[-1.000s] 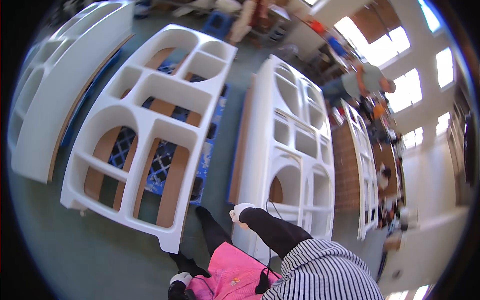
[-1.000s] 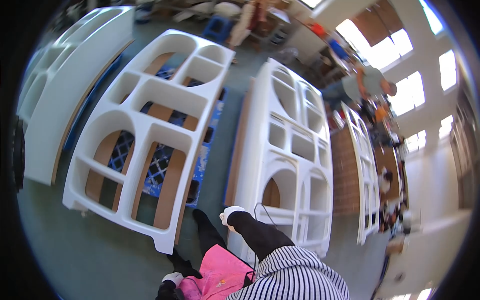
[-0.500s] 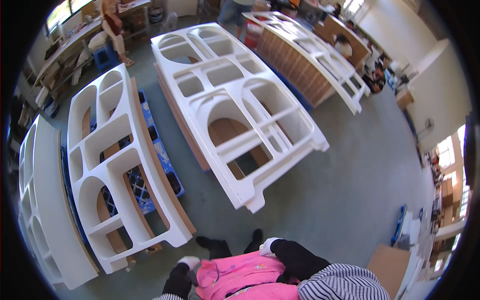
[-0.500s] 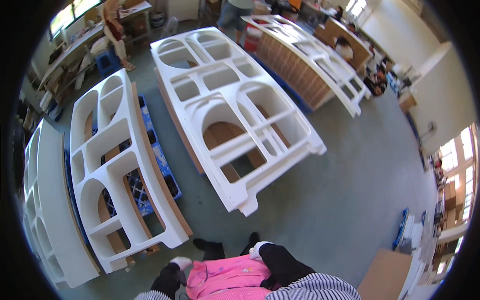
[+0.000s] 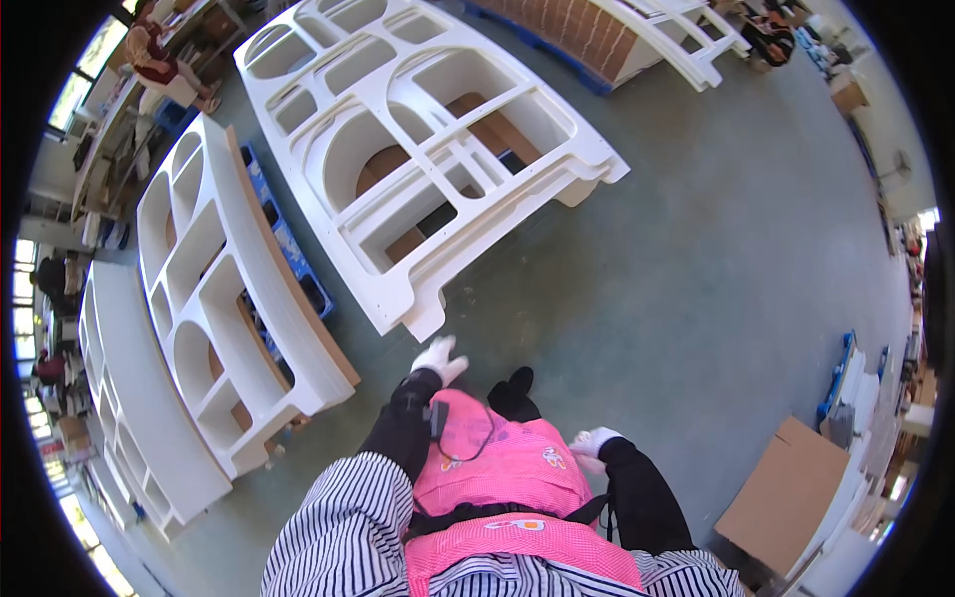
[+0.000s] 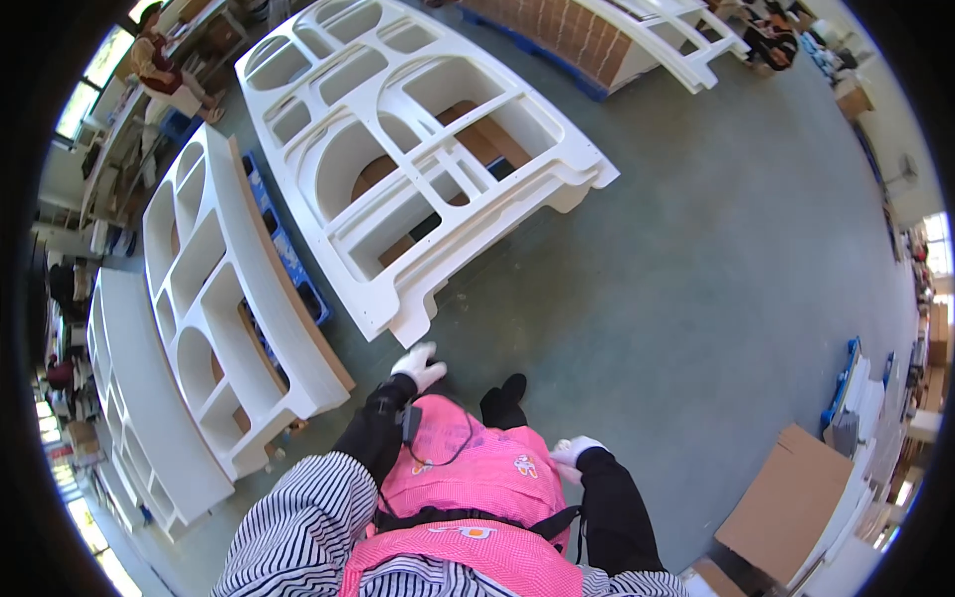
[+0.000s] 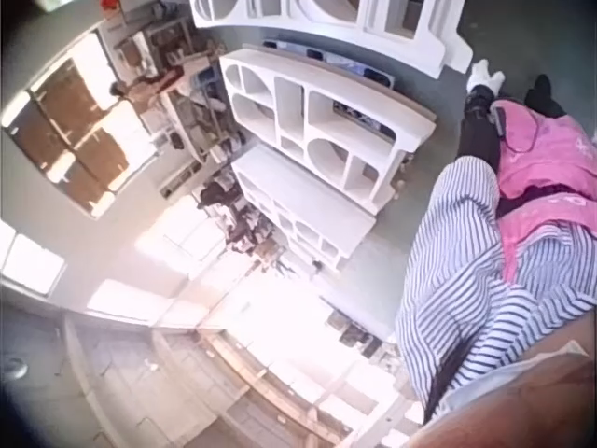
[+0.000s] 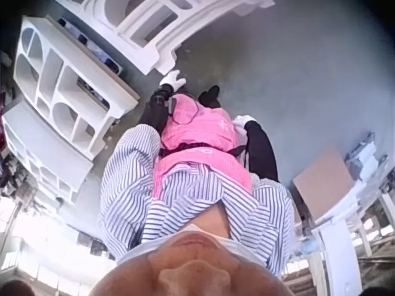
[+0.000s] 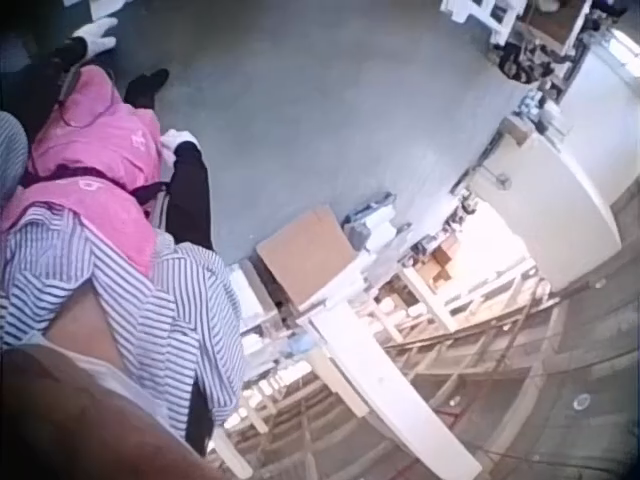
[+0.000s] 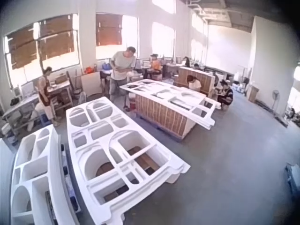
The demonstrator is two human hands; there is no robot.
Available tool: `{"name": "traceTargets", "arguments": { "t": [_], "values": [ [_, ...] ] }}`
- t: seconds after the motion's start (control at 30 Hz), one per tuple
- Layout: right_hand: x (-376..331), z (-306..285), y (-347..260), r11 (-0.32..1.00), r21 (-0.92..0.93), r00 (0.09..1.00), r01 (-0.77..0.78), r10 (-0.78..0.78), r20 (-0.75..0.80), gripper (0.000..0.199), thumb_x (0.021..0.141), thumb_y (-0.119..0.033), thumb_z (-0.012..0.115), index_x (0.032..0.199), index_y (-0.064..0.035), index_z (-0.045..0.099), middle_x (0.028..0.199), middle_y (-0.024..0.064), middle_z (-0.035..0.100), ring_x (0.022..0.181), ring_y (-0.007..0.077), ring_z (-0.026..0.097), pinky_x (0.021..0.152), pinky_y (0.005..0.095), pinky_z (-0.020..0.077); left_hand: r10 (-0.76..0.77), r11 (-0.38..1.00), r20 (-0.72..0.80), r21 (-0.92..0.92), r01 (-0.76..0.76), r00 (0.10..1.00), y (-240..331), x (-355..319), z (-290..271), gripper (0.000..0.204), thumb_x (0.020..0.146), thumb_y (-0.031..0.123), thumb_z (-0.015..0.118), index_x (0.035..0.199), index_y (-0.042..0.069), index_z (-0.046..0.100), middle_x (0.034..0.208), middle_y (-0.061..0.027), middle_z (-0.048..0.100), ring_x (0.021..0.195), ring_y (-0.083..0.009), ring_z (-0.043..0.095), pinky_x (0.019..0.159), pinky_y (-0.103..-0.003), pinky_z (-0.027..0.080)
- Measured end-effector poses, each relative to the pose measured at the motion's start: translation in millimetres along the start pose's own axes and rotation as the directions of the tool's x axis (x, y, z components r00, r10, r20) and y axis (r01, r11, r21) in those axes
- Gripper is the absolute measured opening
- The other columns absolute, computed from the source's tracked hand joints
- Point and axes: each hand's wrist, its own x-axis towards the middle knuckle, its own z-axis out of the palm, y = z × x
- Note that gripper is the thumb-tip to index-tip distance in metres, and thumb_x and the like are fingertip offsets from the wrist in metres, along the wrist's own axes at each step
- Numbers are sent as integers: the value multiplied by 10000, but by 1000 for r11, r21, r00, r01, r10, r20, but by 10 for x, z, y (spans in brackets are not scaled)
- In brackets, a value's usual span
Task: Inspecting and wiping down finished white furniture shelf units in a factory setting.
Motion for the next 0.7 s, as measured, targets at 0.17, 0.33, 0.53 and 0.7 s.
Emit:
{"name": "traceTargets", "arguments": {
  "t": [0.17,0.33,0.53,0.7],
  "values": [
    [-26,156,847,985,-52,964,-165,172,202,560,777,-590,604,1118,-154,691,1145,171,668,1077,343,632,924,411,496,-159,929,-279,282,239,947,691,1164,-306,960,697,431,747,1460,41,315,1528,-216,292,1382,-363,337,1129,-435,322],
    [334,-270,829,994,24,974,-106,99,202,420,850,-476,493,1112,-215,690,1149,163,661,1065,384,615,930,472,482,-332,848,-191,368,381,924,445,2428,-530,1159,651,541,727,1525,28,164,1583,-193,192,1472,-366,146,1192,-452,175],
    [401,-2034,266,998,-21,987,-62,65,147,416,875,-427,484,971,-94,714,1006,202,690,971,380,656,851,460,523,-325,798,-162,482,362,932,784,3162,-444,1367,457,484,893,1468,-47,142,1465,-220,308,1360,-336,326,1134,-463,237],
    [982,-3352,-131,990,53,992,-129,130,-8,396,781,-435,620,933,-83,719,952,189,704,926,347,675,824,443,533,-105,814,-358,505,287,928,459,3157,-33,988,538,247,825,1354,-23,337,1252,-173,469,1124,-331,494,1028,-452,364]
  ]
}}
